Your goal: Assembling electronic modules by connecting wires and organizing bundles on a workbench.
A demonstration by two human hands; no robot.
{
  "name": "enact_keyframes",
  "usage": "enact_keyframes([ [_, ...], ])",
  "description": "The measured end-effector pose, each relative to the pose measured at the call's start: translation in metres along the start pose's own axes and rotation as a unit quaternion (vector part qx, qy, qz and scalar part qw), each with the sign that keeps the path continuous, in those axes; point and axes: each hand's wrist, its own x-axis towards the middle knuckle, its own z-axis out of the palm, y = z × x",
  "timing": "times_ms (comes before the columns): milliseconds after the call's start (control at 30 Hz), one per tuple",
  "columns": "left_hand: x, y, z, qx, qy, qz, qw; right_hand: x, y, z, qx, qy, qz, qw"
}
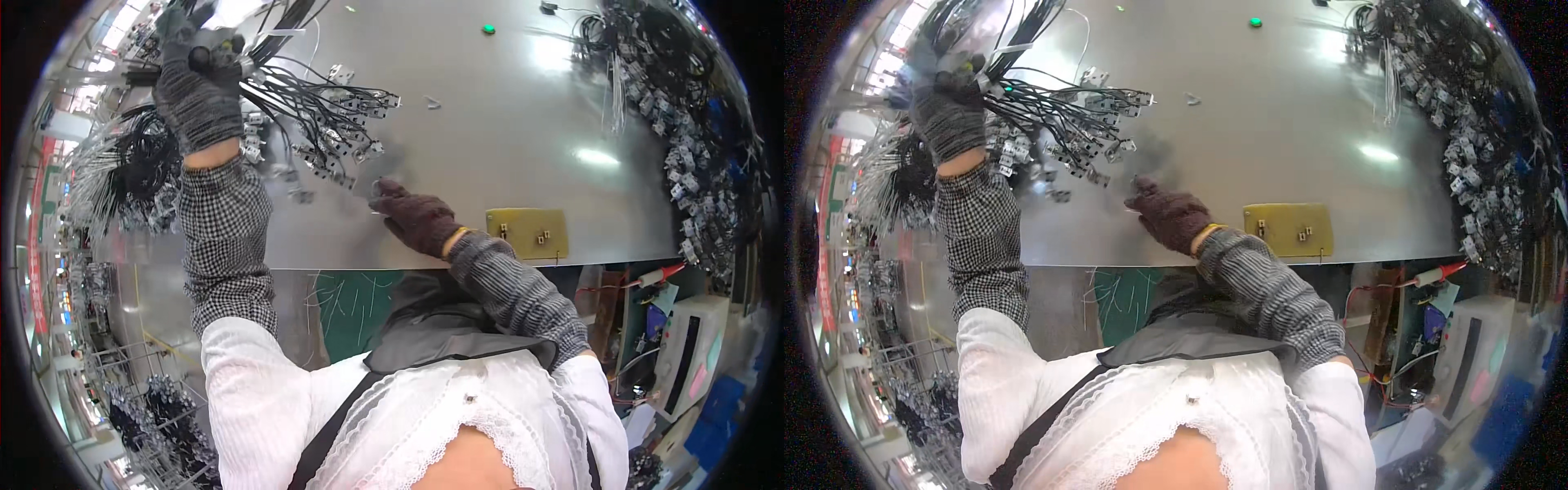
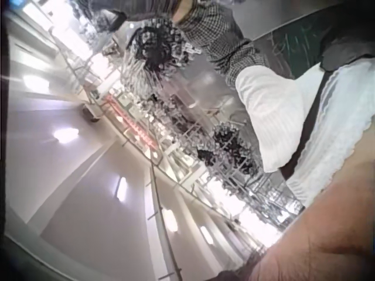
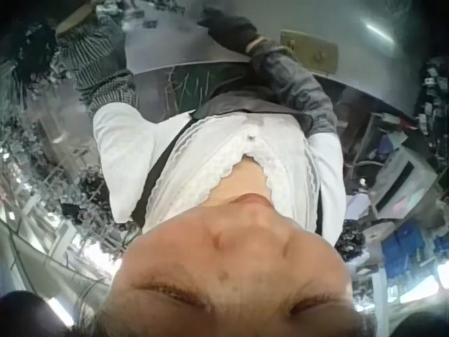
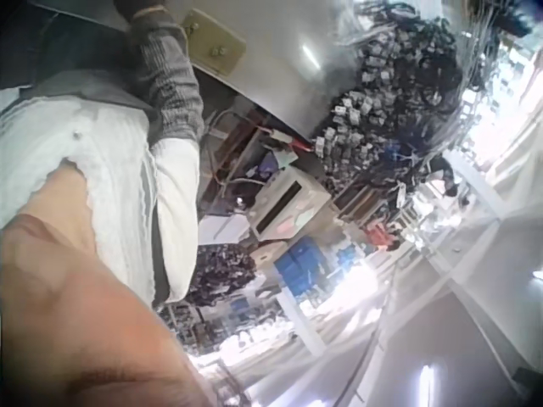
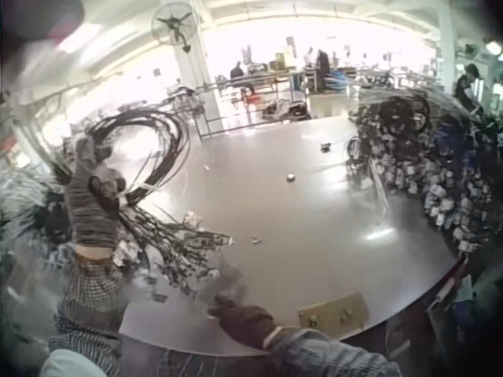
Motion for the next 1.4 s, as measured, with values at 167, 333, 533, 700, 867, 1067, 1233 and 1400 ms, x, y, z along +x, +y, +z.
enact_keyframes([
  [167,-0.039,0.029,0.008,0.033,0.071,0.015,0.997,0.025,-0.018,-0.019,-0.090,-0.177,0.112,0.974],
  [333,-0.048,-0.006,-0.013,0.357,-0.123,0.110,0.919,-0.021,0.017,-0.066,-0.130,-0.017,0.184,0.974],
  [533,-0.121,-0.170,0.081,0.567,-0.100,0.083,0.813,-0.081,0.055,-0.134,-0.163,0.111,0.253,0.947],
  [700,-0.241,-0.280,0.111,0.462,-0.295,0.254,0.797,-0.122,0.048,-0.145,-0.158,0.162,0.238,0.944],
  [867,-0.273,-0.172,0.117,0.257,-0.492,0.144,0.819,-0.169,0.077,-0.141,0.251,0.264,0.304,0.880],
  [1067,-0.201,-0.102,0.072,0.353,-0.481,0.033,0.802,-0.107,0.008,-0.154,0.102,0.176,0.340,0.918],
  [1233,-0.139,-0.111,0.044,0.412,-0.369,-0.136,0.822,-0.070,0.000,-0.121,0.224,0.111,0.285,0.925],
  [1400,-0.117,-0.181,0.039,0.477,-0.441,-0.118,0.751,-0.053,0.012,-0.110,0.149,0.226,0.145,0.952],
])
